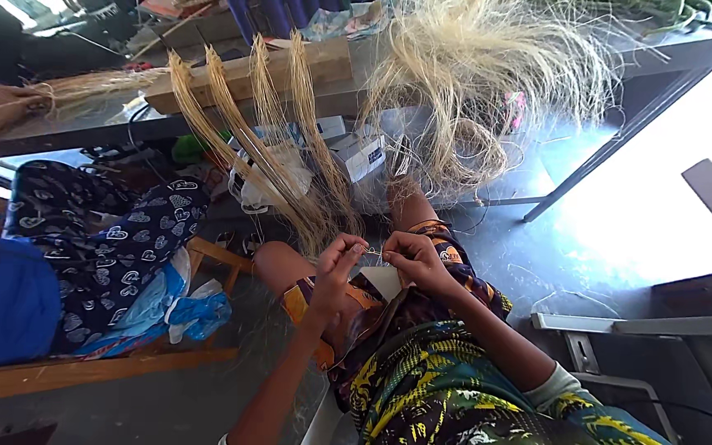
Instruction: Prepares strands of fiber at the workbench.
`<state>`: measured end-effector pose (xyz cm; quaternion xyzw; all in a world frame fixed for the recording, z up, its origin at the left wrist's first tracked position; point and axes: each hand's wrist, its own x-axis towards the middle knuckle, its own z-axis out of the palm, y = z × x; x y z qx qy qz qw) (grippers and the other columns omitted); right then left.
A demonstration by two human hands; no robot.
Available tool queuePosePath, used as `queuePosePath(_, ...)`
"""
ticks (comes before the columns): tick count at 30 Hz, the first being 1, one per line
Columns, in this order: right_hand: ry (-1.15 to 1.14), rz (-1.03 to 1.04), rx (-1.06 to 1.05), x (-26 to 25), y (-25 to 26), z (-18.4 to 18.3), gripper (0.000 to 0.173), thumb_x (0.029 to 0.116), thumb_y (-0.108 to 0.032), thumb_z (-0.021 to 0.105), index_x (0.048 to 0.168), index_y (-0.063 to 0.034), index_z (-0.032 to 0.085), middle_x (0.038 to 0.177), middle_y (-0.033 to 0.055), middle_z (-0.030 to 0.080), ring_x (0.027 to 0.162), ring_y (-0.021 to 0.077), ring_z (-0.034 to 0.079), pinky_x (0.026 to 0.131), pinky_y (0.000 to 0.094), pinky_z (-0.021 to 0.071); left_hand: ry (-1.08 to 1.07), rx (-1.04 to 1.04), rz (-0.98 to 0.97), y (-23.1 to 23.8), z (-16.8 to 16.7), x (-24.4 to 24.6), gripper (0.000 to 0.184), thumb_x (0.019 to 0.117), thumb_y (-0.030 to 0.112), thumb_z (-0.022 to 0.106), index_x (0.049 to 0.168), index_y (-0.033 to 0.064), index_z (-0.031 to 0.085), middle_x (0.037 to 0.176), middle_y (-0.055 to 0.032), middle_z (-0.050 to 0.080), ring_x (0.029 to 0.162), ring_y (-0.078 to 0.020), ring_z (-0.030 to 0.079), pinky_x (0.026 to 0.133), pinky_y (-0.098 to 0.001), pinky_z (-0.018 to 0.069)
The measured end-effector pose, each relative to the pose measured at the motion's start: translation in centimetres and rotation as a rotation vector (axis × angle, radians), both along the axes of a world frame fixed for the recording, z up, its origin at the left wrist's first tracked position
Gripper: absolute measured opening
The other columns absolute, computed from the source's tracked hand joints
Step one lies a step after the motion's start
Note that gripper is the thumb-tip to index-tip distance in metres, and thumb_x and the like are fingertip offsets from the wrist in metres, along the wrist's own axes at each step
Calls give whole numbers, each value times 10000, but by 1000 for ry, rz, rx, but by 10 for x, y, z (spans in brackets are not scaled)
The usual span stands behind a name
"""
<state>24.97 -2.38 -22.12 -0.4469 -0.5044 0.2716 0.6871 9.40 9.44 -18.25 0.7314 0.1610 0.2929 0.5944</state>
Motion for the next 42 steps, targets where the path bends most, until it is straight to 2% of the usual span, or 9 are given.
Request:
queuePosePath(3, 10, 33, 8, 0, 0, -1, 111, 959, -48, 565, 887, -35, 649, 688, -105, 555, 589, -72, 468, 550, 115, 389, 33, 383, 9, 10, 1, -7, 201, 979, 139, 553, 1107, 27, 660, 1081, -24, 645, 995, -67, 591, 837, -243, 493)
queuePosePath(6, 28, 71, 10, 1, 0, -1, 116, 959, -34, 558, 881, -40, 643, 696, -106, 555, 599, -67, 472, 559, 119, 391, 69, 648, 27, 16, 6, -13, 198, 940, 188, 656, 1103, 92, 715, 1130, -46, 655, 1131, -137, 578, 948, -311, 480)
queuePosePath(11, 50, 99, -9, 1, 0, 0, 130, 960, -34, 552, 866, -51, 640, 702, -110, 560, 611, -68, 484, 569, 120, 399, 46, 835, 45, 17, 5, -14, 96, 957, 206, 676, 988, 149, 747, 1071, -7, 638, 1083, -132, 567, 947, -299, 471)
queuePosePath(16, 63, 124, -58, 3, -1, 1, 136, 967, -58, 544, 867, -63, 635, 703, -111, 551, 608, -61, 476, 569, 125, 391, -38, 574, -28, 14, 3, -11, 75, 943, 179, 701, 960, 115, 734, 1046, 8, 644, 1056, -78, 593, 921, -246, 506)
queuePosePath(18, 27, 151, -101, 4, -1, 1, 115, 989, -124, 564, 974, -38, 639, 785, -75, 593, 654, -40, 518, 596, 144, 429, -52, 509, -25, 12, 1, -10, 63, 939, 160, 700, 961, 110, 730, 1026, 11, 651, 1015, -65, 605, 887, -234, 516)
queuePosePath(22, -90, 103, -19, 3, 2, -1, 328, 972, -195, 648, 1202, 38, 631, 1071, 69, 693, 947, 72, 659, 843, 262, 556, -13, 439, 5, 6, 2, -8, 48, 933, 143, 700, 945, 111, 734, 1010, 17, 659, 985, -62, 608, 850, -221, 510)
queuePosePath(32, 268, 94, -36, -12, 4, 8, 74, 965, 3, 599, 986, -1, 669, 870, 20, 724, 800, 84, 699, 803, 280, 593, -2, 280, 30, 2, 3, -7, 53, 900, 77, 697, 912, 89, 747, 956, 21, 700, 923, -61, 635, 809, -223, 515)
queuePosePath(36, 255, 98, -29, -12, 3, 8, 79, 957, 9, 590, 983, 1, 665, 860, 20, 715, 788, 76, 687, 779, 268, 586, 23, 74, 35, 0, 4, -7, 60, 894, 59, 682, 904, 79, 738, 959, 12, 691, 840, -61, 637, 740, -216, 537)
queuePosePath(42, 173, 20, -64, -11, 1, 12, 74, 976, -26, 598, 995, -4, 666, 859, 0, 703, 761, 22, 647, 717, 195, 539, 2, -246, 47, -3, 11, -5, 126, 904, 0, 611, 901, 76, 712, 869, 8, 690, 820, -80, 652, 790, -244, 552)
